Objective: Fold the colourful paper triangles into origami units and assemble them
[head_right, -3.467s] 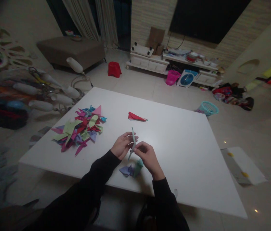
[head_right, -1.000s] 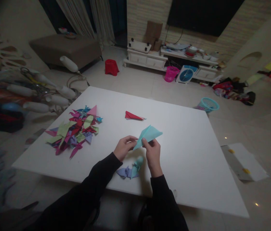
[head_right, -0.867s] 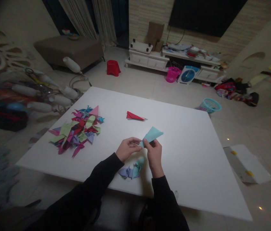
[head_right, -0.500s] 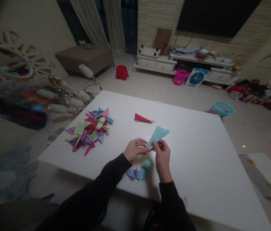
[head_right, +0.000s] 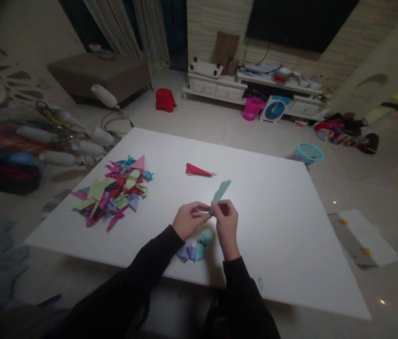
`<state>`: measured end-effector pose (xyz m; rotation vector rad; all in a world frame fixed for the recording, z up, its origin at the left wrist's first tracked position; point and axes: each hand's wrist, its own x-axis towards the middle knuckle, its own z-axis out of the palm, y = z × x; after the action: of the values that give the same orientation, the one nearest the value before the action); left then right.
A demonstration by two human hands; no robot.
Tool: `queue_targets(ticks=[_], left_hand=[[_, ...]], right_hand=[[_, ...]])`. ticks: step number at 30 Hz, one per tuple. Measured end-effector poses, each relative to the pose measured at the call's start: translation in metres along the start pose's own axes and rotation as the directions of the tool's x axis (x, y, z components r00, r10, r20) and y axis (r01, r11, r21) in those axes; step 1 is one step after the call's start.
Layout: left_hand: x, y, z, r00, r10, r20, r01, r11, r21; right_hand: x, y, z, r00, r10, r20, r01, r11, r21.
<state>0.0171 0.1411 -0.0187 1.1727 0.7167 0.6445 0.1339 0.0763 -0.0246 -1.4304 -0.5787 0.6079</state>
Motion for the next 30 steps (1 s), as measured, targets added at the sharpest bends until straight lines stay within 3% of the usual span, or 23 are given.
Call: queue_targets(ticks=[5, 15, 23, 30], left_hand=[[0.0012, -0.0008, -0.0005, 0.994, -0.111, -0.012, 0.109, 0.984, -0.143], [0.0011, 0.0028, -0.0020, 0.987, -0.152, 0.045, 0.159, 0.959, -0.237], [0.0002, 0.0061, -0.0017, 0.988, -0.154, 0.025, 0.155, 0.961, -0.228], [0.0048, 0.0013, -0.0037, 0.988, -0.140, -0.072, 0.121, 0.968, -0.218]], right_hand=[[-0.0020, -0.0010, 0.0012, 1.000, -0.011, 0.015, 0.011, 0.999, 0.041], [0.0004, 0.0003, -0.0001, 1.000, 0.022, -0.015, -0.021, 0.997, 0.073], [0.0004, 0.0018, -0.0011, 0.999, 0.044, -0.008, -0.043, 0.995, 0.094], [-0.0008, 0.0034, -0.0028, 0.999, 0.049, -0.011, -0.049, 0.998, 0.046]])
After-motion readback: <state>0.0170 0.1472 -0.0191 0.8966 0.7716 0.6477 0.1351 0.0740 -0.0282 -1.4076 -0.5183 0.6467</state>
